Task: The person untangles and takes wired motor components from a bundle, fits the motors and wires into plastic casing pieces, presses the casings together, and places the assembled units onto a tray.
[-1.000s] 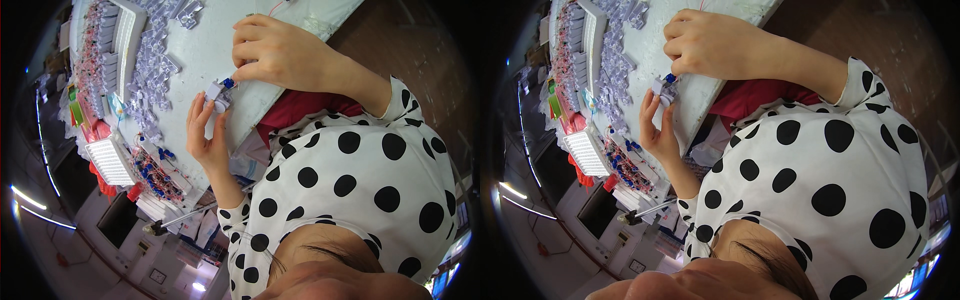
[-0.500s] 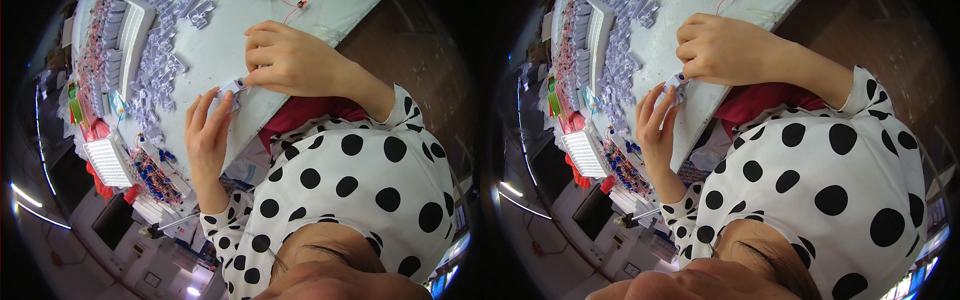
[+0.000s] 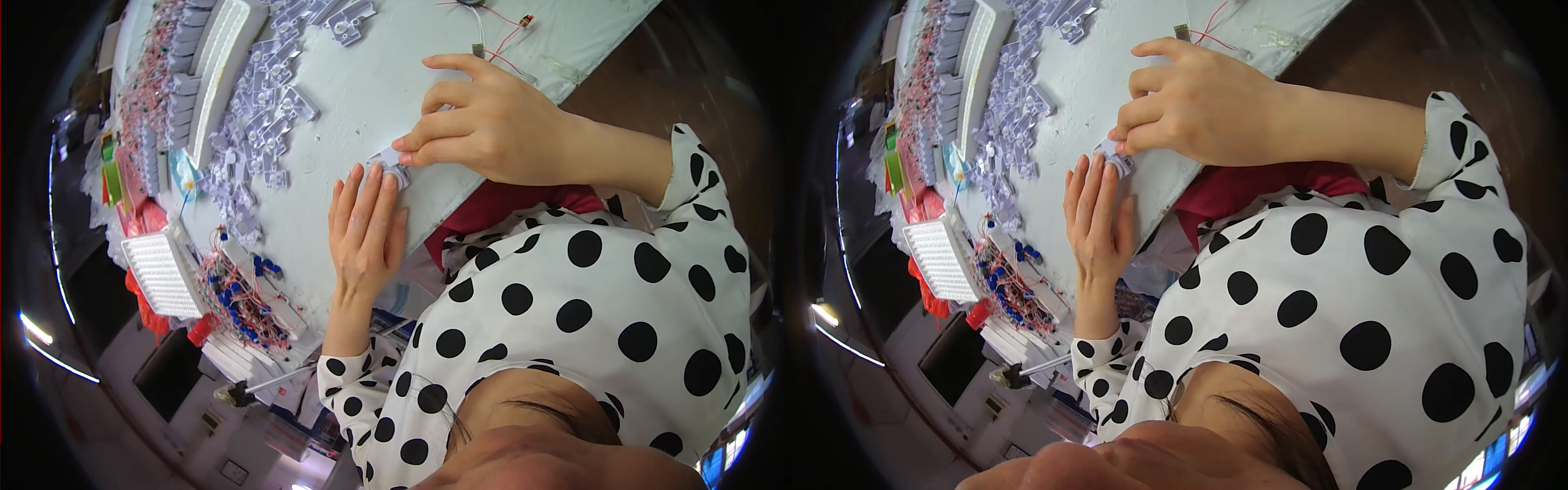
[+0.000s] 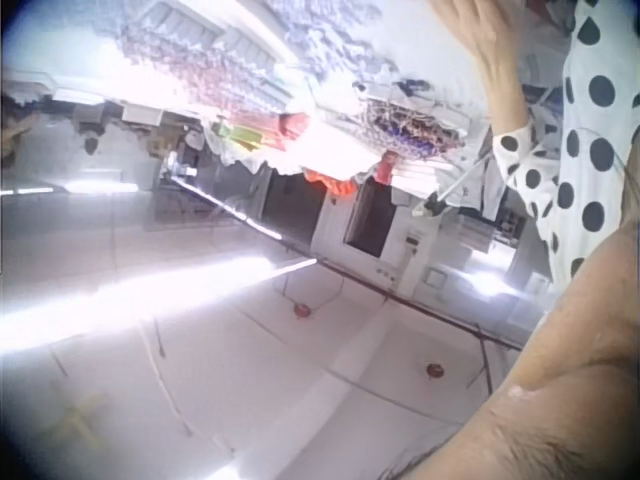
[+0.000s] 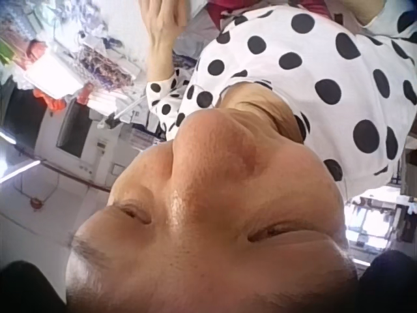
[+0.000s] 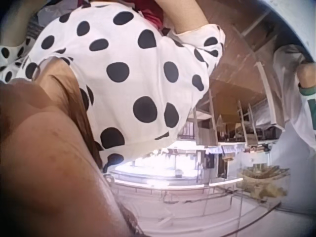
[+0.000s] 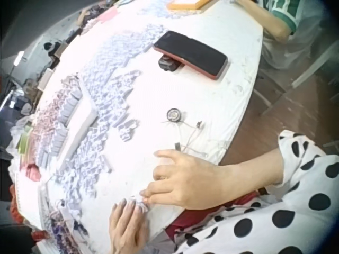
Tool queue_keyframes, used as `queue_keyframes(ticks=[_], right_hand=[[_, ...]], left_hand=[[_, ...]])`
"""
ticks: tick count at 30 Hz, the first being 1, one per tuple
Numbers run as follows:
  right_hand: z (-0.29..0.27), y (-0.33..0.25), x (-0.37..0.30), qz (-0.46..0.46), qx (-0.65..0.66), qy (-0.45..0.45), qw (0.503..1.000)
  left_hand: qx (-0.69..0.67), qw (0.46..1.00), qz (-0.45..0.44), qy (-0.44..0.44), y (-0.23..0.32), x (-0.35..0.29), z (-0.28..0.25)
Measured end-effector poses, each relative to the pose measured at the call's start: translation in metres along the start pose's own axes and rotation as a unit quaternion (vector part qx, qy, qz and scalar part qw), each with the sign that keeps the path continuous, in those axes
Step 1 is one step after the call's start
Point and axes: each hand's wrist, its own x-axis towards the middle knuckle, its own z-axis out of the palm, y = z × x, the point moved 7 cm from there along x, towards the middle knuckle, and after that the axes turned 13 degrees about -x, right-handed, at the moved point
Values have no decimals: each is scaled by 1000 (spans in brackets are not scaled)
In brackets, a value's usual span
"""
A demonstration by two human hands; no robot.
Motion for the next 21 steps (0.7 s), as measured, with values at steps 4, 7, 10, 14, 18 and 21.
queue_keyframes(ticks=[4, 7, 10, 14, 18, 21], right_hand=[[0, -1, 2, -5, 5, -29, 1000], [-6, -1, 2, 11, 1, -35, 999], [-9, -2, 5, 11, 3, -45, 999], [0, -5, 4, -30, -13, -60, 998], [-7, -11, 13, -5, -6, -66, 998], [-4, 0, 15, 29, -49, -67, 996]], left_hand=[[-45, 998, -34, 22, 10, 11, -7], [-18, 998, -53, 2, 11, 15, -9], [20, 1000, -17, 4, 14, 16, -12], [-39, 998, -18, 52, 8, 19, -11], [-142, 976, -44, 160, 2, 21, -18], [-229, 955, -98, 164, -14, 39, -26]])
